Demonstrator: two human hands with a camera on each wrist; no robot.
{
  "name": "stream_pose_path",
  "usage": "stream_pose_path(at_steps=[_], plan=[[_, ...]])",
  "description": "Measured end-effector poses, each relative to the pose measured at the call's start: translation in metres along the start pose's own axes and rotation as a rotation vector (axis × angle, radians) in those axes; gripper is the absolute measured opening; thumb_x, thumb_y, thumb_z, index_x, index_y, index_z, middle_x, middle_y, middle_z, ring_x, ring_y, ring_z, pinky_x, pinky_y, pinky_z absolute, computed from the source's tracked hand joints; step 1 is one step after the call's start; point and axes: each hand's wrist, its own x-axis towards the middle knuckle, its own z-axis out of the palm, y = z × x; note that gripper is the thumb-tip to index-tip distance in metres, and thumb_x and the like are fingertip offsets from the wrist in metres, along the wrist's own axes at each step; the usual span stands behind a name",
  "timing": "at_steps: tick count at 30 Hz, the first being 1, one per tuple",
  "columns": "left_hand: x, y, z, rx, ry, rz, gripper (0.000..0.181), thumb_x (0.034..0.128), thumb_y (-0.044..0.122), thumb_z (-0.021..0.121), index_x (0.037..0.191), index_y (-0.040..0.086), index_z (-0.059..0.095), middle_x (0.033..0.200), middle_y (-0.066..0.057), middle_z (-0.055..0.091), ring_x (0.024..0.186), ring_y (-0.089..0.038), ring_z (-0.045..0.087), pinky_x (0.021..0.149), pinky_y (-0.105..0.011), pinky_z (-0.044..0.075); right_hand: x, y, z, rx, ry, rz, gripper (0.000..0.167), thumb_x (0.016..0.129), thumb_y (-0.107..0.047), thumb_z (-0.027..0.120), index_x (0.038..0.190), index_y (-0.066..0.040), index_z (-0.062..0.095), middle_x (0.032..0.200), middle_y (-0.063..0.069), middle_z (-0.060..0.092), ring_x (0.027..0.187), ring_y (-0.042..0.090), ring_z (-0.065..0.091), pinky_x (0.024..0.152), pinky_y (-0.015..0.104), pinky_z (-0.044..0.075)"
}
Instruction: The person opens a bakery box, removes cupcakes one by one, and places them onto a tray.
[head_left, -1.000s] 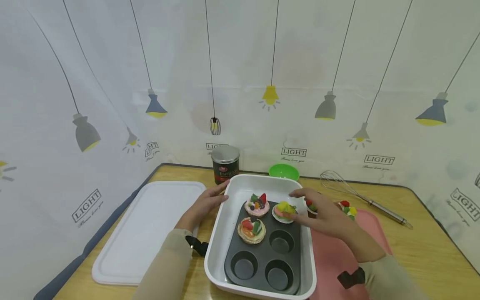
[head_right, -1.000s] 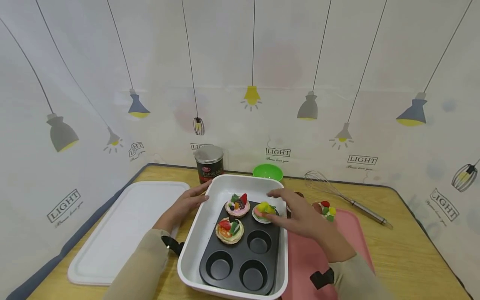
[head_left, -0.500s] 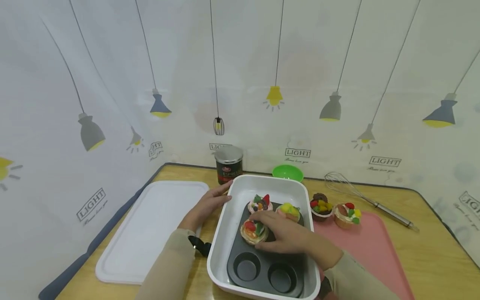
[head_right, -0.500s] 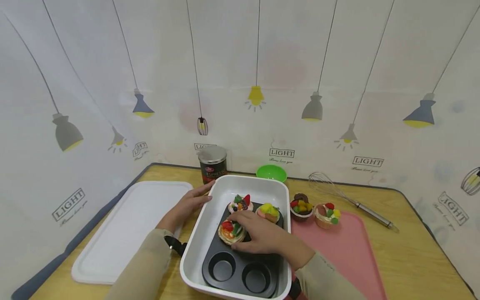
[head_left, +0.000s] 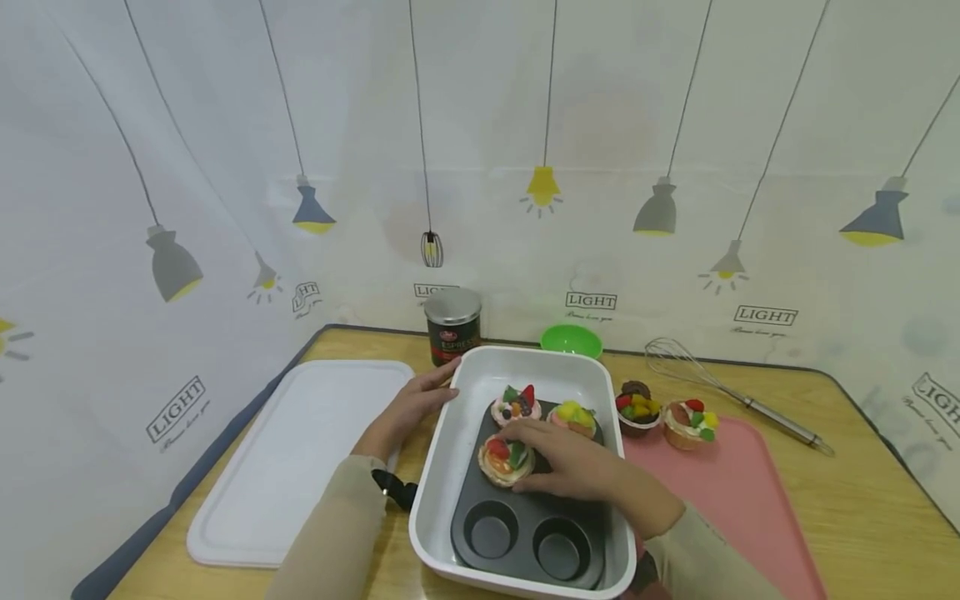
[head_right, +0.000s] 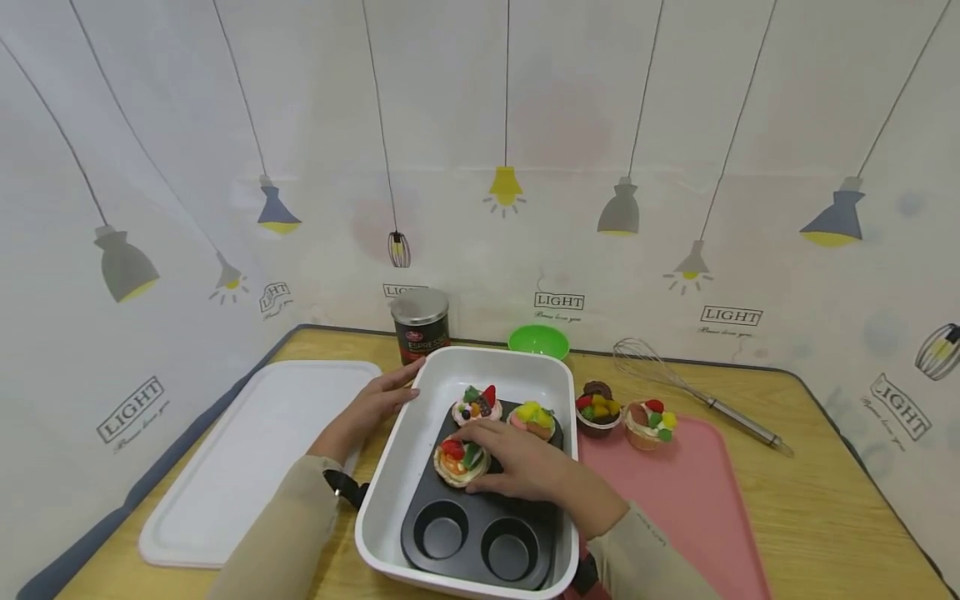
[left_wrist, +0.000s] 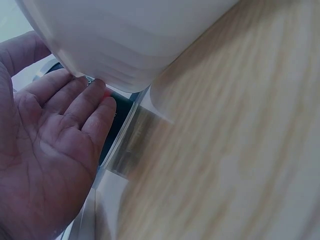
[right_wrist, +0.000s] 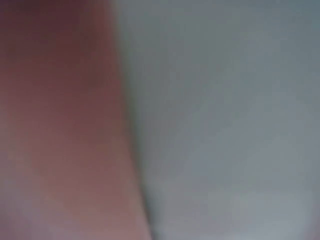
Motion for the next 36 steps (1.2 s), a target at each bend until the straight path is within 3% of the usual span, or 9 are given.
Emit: stream_pose_path(at_steps=[4, 11, 24, 30, 36], plan=[[-0.0009, -0.0005, 0.0009, 0.000, 0.016, -0.022, 0.059, 0.0998, 0.023, 0.062, 0.155, 0.026, 0.041, 0.162, -0.003, 0.033, 0.144, -0.024, 0.036, 0.115, -0.046, 0.034, -0.0021, 0.0006, 0.0016, -0.016, 0.012, -0.029, 0.061, 0.087, -0.035, 0.079, 0.141, -0.018, 0.055, 0.148, 0.007, 0.052, 0.140, 0.025, 0.044, 0.114, 0.064, 0.027], [-0.0011, 0.0003, 0.0004, 0.013, 0.026, -0.024, 0.061, 0.0993, 0.022, 0.062, 0.156, 0.026, 0.040, 0.162, -0.004, 0.033, 0.144, -0.026, 0.036, 0.114, -0.047, 0.035, -0.0028, -0.0009, 0.0015, -0.081, 0.037, -0.094, 0.060, 0.087, -0.032, 0.079, 0.139, -0.013, 0.056, 0.146, 0.010, 0.054, 0.139, 0.024, 0.045, 0.113, 0.048, 0.038], [0.0025, -0.0018, 0.0002, 0.014, 0.008, -0.002, 0.059, 0.1002, 0.021, 0.061, 0.156, 0.026, 0.041, 0.160, -0.003, 0.036, 0.140, -0.025, 0.042, 0.112, -0.045, 0.038, -0.0052, 0.0004, 0.0015, -0.144, 0.094, -0.224, 0.058, 0.086, -0.030, 0.081, 0.136, -0.011, 0.058, 0.141, 0.014, 0.056, 0.134, 0.028, 0.049, 0.106, 0.049, 0.045], [0.0030, -0.0027, -0.0007, 0.003, 0.007, -0.002, 0.059, 0.1007, 0.020, 0.060, 0.156, 0.025, 0.040, 0.160, -0.004, 0.037, 0.140, -0.027, 0.043, 0.112, -0.046, 0.038, -0.0054, -0.0005, 0.0016, -0.147, 0.108, -0.235, 0.057, 0.085, -0.029, 0.082, 0.135, -0.012, 0.060, 0.141, 0.013, 0.056, 0.134, 0.027, 0.049, 0.107, 0.048, 0.045], [0.0009, -0.0003, 0.0022, 0.002, 0.014, -0.006, 0.059, 0.1001, 0.018, 0.060, 0.156, 0.023, 0.040, 0.159, -0.006, 0.037, 0.138, -0.028, 0.045, 0.110, -0.046, 0.040, -0.0076, -0.0019, 0.0013, -0.140, 0.122, -0.225, 0.057, 0.085, -0.030, 0.082, 0.134, -0.012, 0.060, 0.140, 0.012, 0.057, 0.133, 0.027, 0.050, 0.106, 0.054, 0.044]])
